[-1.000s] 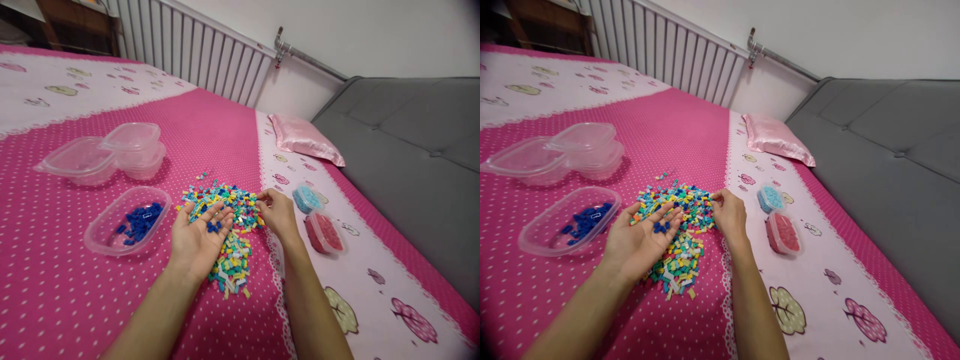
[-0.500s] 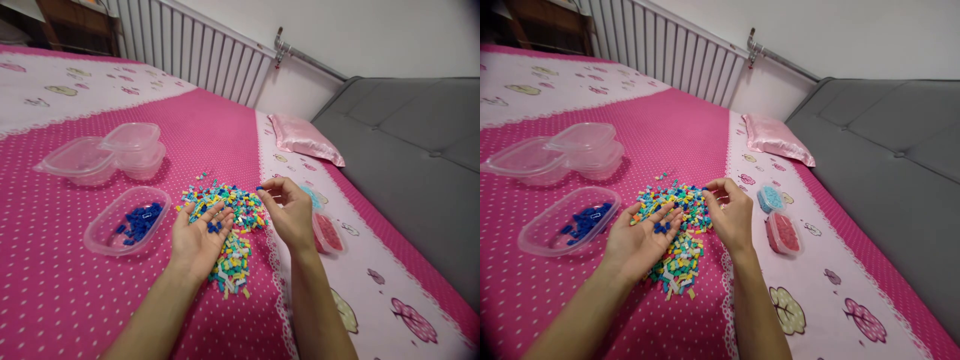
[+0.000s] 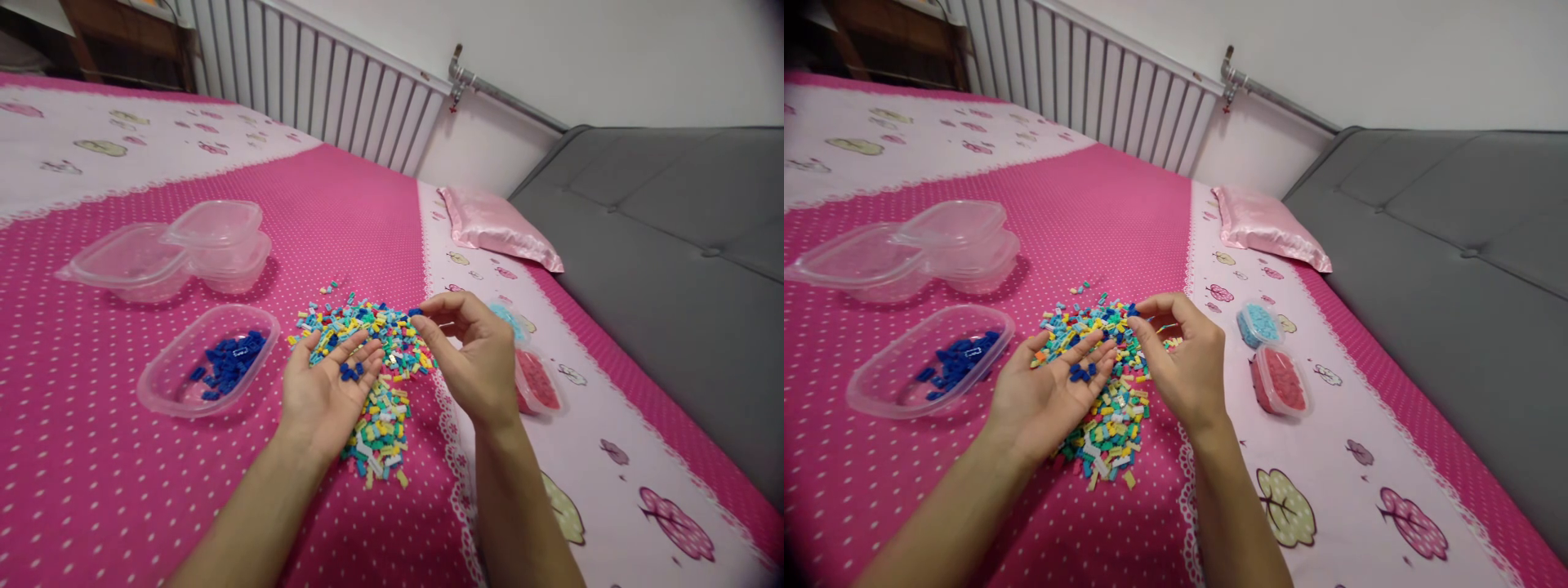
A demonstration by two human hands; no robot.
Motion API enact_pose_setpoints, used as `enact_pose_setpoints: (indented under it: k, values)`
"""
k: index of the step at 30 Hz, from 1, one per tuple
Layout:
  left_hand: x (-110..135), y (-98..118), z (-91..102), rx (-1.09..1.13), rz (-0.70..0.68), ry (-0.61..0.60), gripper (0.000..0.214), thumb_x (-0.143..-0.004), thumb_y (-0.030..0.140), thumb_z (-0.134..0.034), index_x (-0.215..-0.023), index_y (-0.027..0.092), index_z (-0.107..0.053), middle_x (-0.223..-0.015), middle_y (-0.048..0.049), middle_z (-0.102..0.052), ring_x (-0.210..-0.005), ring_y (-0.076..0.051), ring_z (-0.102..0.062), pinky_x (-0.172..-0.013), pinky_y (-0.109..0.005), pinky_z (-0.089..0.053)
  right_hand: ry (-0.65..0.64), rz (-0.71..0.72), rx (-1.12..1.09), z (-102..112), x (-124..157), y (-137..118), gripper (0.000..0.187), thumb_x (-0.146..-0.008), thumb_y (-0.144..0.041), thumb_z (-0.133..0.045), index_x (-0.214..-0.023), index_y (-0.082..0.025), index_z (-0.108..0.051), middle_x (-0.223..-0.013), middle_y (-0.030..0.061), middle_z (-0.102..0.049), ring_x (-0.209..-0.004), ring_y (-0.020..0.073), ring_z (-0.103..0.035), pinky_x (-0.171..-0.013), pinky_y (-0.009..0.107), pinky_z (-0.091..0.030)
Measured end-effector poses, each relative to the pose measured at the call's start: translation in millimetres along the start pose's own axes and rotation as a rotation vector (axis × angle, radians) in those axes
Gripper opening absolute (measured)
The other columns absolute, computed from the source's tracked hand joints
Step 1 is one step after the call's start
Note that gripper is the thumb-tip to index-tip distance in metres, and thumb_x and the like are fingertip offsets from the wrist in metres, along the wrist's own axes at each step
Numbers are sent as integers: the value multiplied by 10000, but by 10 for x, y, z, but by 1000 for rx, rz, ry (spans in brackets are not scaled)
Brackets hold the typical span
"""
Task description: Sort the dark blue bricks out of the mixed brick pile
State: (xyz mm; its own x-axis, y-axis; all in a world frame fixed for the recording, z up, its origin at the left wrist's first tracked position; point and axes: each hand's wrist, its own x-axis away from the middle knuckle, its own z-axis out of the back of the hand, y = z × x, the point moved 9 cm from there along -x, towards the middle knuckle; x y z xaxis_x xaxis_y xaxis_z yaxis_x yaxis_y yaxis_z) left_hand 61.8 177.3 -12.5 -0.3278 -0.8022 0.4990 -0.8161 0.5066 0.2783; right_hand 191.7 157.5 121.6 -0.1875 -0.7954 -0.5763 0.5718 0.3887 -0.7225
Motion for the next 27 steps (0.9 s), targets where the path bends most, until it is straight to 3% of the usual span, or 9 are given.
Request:
enact_pose_setpoints:
  k: [14, 19, 27]
  values:
    - [3, -34, -26, 18, 20, -9, 507, -842, 369, -418, -1191, 16, -524, -899, -190, -637, -787, -217, -644, -702, -284, -556, -129, 33, 9, -176, 45, -75, 90, -796, -236, -608, -867, -212, -657, -826, -4, -686, -735, 115, -634, -687, 266, -522]
    - [12, -27, -27, 30, 17, -4, 515, -845, 376, -421, -1192, 5, -509, -882, -182, -629, -777, -212, -637, -701, -276, -555, -102, 43, 17, -138, 37, -89, 85, -797, -229, -612, -864, -212, -661, -814, -10, -688, -716, 105, -626, -673, 246, -512]
    - [-6, -13, 5, 9, 14, 11, 421, -828, 333, -420, -1100, 45, -563, -871, -176, -633, -776, -219, -639, -640, -282, -553, -31, -125, 197, 34, -59, 308, 124, -776, -259, -597, -837, -188, -679, -784, 20, -703, -652, 132, -628, -620, 255, -494]
